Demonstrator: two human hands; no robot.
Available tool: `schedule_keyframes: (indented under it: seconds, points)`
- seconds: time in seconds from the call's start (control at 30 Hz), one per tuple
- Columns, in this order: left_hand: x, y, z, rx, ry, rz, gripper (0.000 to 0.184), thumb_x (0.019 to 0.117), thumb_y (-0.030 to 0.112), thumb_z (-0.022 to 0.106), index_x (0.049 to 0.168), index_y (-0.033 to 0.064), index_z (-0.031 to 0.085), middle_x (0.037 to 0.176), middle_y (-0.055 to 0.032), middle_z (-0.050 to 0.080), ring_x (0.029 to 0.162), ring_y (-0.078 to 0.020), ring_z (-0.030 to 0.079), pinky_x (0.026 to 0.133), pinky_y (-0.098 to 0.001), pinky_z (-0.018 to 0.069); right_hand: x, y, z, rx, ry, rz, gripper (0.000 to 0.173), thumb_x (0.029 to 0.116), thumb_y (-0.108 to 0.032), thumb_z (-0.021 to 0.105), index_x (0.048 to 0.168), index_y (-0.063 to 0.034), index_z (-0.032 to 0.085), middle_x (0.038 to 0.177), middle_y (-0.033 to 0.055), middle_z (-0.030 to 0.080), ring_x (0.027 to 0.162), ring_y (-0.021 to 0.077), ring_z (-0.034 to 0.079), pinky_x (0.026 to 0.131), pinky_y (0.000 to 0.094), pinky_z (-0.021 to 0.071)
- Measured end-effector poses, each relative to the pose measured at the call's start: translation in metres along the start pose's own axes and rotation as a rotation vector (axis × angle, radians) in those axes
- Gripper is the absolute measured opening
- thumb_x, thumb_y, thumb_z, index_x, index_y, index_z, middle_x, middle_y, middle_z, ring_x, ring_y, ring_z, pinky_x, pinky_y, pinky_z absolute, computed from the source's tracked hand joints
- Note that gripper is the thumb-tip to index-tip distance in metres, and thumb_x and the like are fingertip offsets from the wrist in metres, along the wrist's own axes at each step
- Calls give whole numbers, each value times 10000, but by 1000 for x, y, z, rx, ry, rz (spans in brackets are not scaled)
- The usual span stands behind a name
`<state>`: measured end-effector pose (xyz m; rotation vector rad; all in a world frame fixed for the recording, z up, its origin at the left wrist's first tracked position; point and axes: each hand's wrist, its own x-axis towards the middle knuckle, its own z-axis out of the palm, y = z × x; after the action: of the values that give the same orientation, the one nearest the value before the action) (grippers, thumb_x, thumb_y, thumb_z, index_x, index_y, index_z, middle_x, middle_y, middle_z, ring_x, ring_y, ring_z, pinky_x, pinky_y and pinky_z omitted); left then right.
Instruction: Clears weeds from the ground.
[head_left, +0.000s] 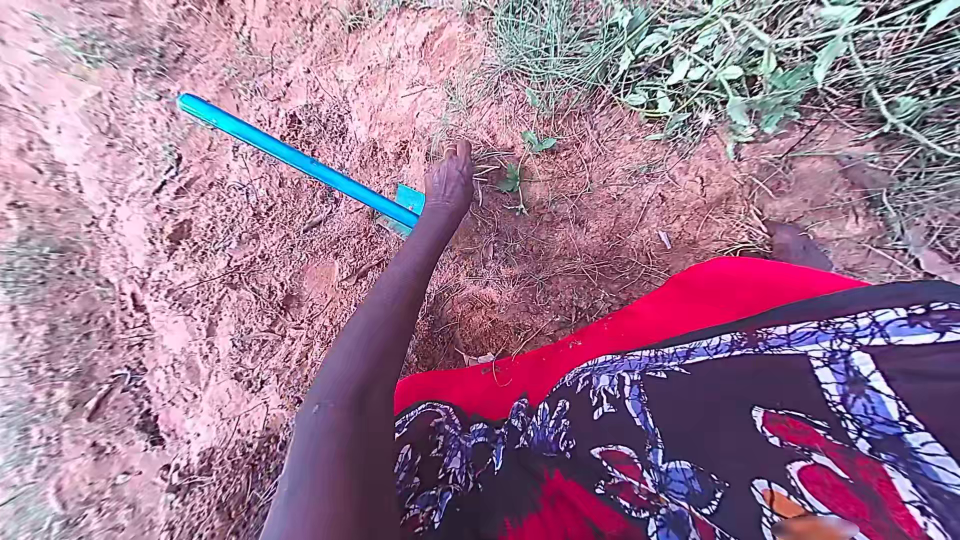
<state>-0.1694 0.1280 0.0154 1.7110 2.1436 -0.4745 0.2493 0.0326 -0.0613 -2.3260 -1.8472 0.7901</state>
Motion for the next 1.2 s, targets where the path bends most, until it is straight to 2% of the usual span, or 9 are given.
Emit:
schedule_keyframes:
  seconds: [0.17, 0.27, 0.37, 0.47, 0.63, 0.8, 0.97, 1.1, 1.2]
  points:
    - [45, -6, -8, 65, 48, 78, 416, 1035, -9, 449, 1447, -54, 416, 1412, -335, 519, 1186, -527, 613, 936, -651, 503, -4, 10, 8, 33, 151, -173, 381, 963, -132, 612, 1239, 131, 599, 1142, 423, 628, 1029, 619, 631, 844, 722, 471]
    - [65, -6, -8, 40, 7, 4, 481, 1003, 4, 506, 1469, -51, 400, 1414, -336, 519, 1227, -537, 582, 959, -687, 474, -7, 11, 12, 15, 290, -270, 350, 911, -131, 612, 1150, 124, 629, 1023, 403, 658, 891, 608, 661, 719, 695, 495]
    - [73, -3, -13, 10, -22, -74, 562, 954, 14, 585, 1466, -54, 364, 1362, -349, 548, 1253, -527, 571, 973, -686, 474, -12, -8, -2, 0, 133, -114, 365, 964, -115, 614, 1230, 135, 598, 1138, 423, 629, 1030, 614, 633, 843, 708, 473]
    - [78, -5, -21, 63, -102, -73, 577, 935, 22, 610, 1447, -75, 360, 1373, -352, 535, 1284, -523, 547, 982, -691, 462, -11, -2, 2, 15, 191, -169, 383, 939, -128, 619, 1217, 135, 613, 1110, 420, 639, 1001, 614, 642, 819, 698, 484]
    - [77, 2, -39, 204, -234, -73, 388, 1007, 176, 572, 1263, -116, 582, 1347, -350, 571, 1311, -521, 522, 1005, -726, 408, -8, 2, 2, 26, 132, -144, 399, 950, -115, 611, 1273, 119, 600, 1161, 412, 635, 1057, 609, 633, 862, 708, 473]
    - [51, 22, -35, 214, -190, -70, 420, 996, 295, 597, 1174, -80, 662, 1320, -318, 609, 1279, -499, 556, 990, -721, 413, -6, 17, 14, 48, 234, -245, 375, 936, -123, 609, 1236, 102, 625, 1121, 381, 660, 1007, 579, 661, 810, 695, 497]
    - [17, 40, -10, 183, -204, 63, 385, 1033, 266, 549, 1215, -62, 641, 1314, -298, 616, 1260, -480, 578, 961, -690, 453, -3, 9, 5, 45, 112, -142, 403, 984, -135, 594, 1323, 83, 596, 1245, 386, 621, 1140, 581, 617, 926, 707, 460]
    - [-46, 46, 31, 93, -319, 230, 309, 1028, 187, 574, 1239, -32, 633, 1218, -286, 661, 1190, -477, 621, 945, -669, 483, -3, -7, -12, 9, -79, -36, 429, 1034, -150, 577, 1394, 77, 525, 1333, 394, 564, 1240, 574, 563, 1010, 696, 420]
    - [-89, 40, 55, 94, -408, 324, 297, 1016, 195, 567, 1226, -4, 630, 1163, -249, 684, 1132, -441, 652, 915, -638, 497, 2, 3, -2, 15, -16, -74, 422, 1005, -129, 588, 1369, 81, 550, 1293, 381, 596, 1197, 564, 595, 976, 692, 447]
